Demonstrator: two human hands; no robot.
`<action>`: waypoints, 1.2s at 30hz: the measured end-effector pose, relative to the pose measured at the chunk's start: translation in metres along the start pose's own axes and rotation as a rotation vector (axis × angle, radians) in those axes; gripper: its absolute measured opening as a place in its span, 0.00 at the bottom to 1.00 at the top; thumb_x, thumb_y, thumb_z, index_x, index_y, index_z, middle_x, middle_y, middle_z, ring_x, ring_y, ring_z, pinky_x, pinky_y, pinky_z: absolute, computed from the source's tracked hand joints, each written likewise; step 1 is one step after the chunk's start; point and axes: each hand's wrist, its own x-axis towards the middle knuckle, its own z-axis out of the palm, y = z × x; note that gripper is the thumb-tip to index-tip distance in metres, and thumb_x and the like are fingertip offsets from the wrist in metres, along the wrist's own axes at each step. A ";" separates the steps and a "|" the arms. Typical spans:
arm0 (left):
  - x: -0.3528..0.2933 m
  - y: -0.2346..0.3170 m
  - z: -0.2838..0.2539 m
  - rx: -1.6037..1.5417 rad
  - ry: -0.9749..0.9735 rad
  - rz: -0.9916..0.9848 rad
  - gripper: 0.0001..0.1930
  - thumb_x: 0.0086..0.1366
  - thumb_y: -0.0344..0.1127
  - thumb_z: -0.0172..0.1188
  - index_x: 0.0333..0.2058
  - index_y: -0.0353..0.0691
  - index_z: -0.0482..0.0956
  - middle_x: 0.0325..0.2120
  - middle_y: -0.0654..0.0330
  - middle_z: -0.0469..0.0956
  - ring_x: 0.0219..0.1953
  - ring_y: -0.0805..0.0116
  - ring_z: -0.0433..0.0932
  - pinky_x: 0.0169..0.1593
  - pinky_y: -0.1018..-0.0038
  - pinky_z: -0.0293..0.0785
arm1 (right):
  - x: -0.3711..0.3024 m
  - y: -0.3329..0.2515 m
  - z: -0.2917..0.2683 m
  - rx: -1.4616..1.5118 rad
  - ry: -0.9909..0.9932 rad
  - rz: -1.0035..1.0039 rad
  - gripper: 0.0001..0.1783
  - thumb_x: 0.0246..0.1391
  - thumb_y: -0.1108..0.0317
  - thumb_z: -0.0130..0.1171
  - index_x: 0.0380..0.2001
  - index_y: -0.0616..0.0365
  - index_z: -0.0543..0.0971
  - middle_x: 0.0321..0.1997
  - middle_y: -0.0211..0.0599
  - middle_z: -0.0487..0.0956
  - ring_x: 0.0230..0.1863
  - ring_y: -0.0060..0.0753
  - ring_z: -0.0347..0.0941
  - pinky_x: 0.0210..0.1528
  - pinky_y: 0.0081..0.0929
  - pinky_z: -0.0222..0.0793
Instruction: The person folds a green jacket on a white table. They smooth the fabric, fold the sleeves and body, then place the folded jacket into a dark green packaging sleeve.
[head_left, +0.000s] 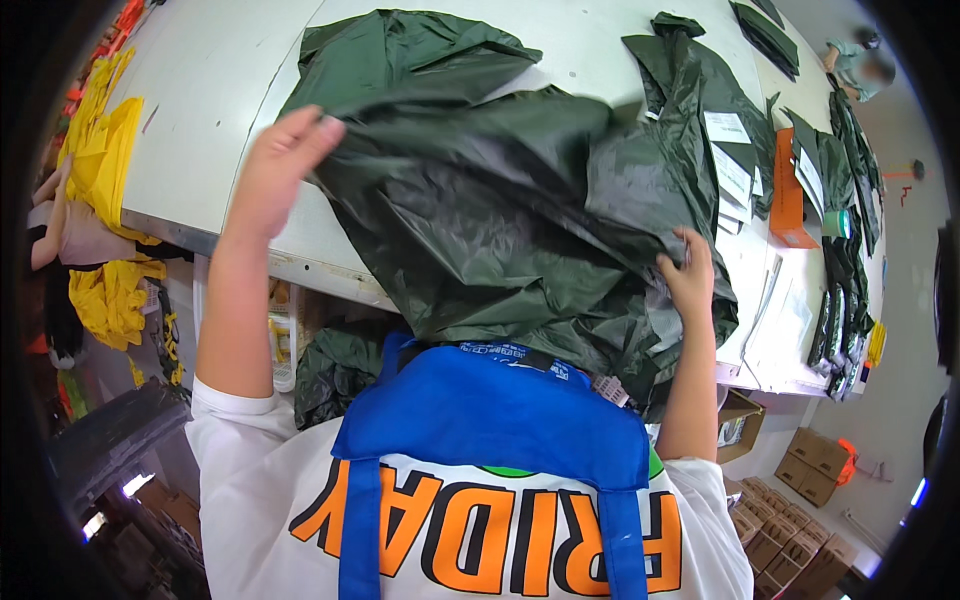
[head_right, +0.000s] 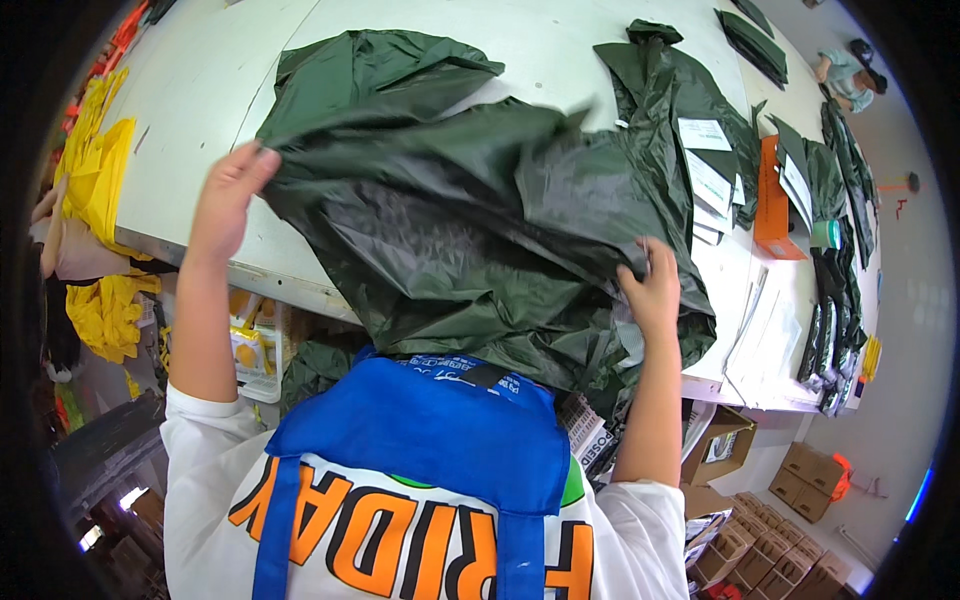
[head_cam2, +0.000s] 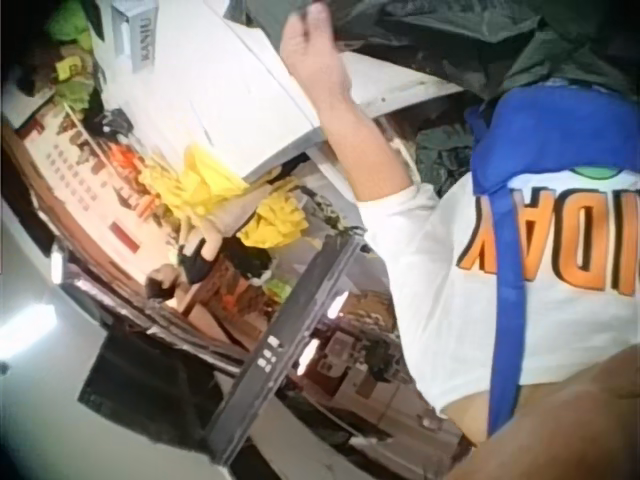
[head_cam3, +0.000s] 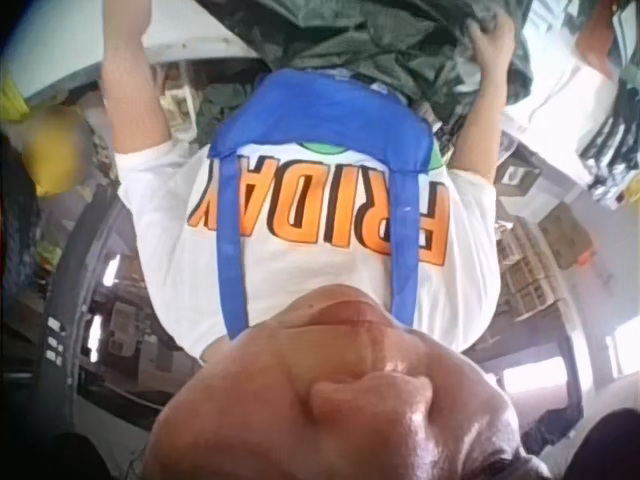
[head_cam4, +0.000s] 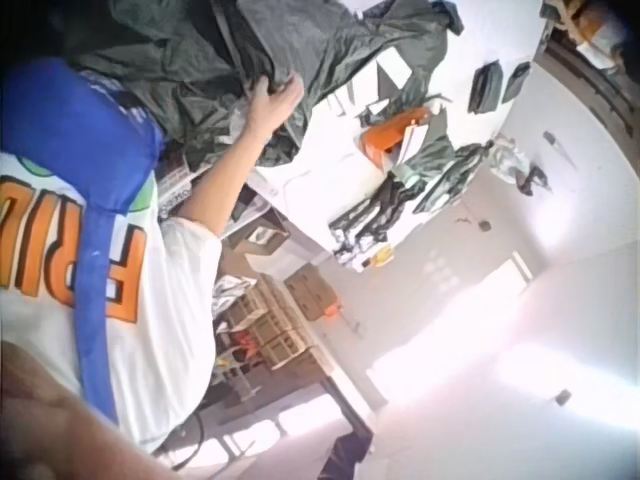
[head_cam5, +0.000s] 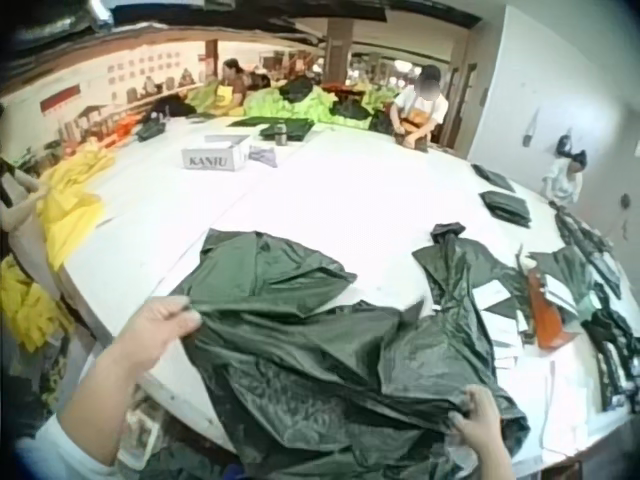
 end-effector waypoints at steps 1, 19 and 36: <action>0.002 0.003 -0.005 -0.170 0.041 0.051 0.14 0.68 0.37 0.52 0.44 0.33 0.77 0.40 0.61 0.80 0.40 0.76 0.76 0.47 0.79 0.70 | -0.018 0.037 -0.002 -0.055 -0.017 -0.025 0.21 0.40 0.75 0.60 0.42 0.58 0.75 0.47 0.40 0.75 0.47 0.44 0.73 0.47 0.33 0.68; 0.049 0.018 -0.004 -0.353 0.052 -0.059 0.15 0.67 0.41 0.53 0.43 0.33 0.75 0.37 0.59 0.80 0.37 0.73 0.78 0.43 0.76 0.74 | -0.013 -0.015 0.064 0.191 -0.380 0.031 0.28 0.40 0.64 0.68 0.47 0.64 0.74 0.44 0.50 0.78 0.47 0.50 0.74 0.52 0.33 0.67; 0.027 0.012 -0.002 -0.146 -0.232 -0.097 0.31 0.54 0.25 0.60 0.58 0.37 0.64 0.46 0.58 0.76 0.44 0.74 0.75 0.51 0.75 0.71 | -0.051 -0.152 0.007 0.399 -0.260 -0.040 0.10 0.56 0.75 0.52 0.40 0.60 0.80 0.38 0.39 0.81 0.38 0.30 0.78 0.41 0.23 0.71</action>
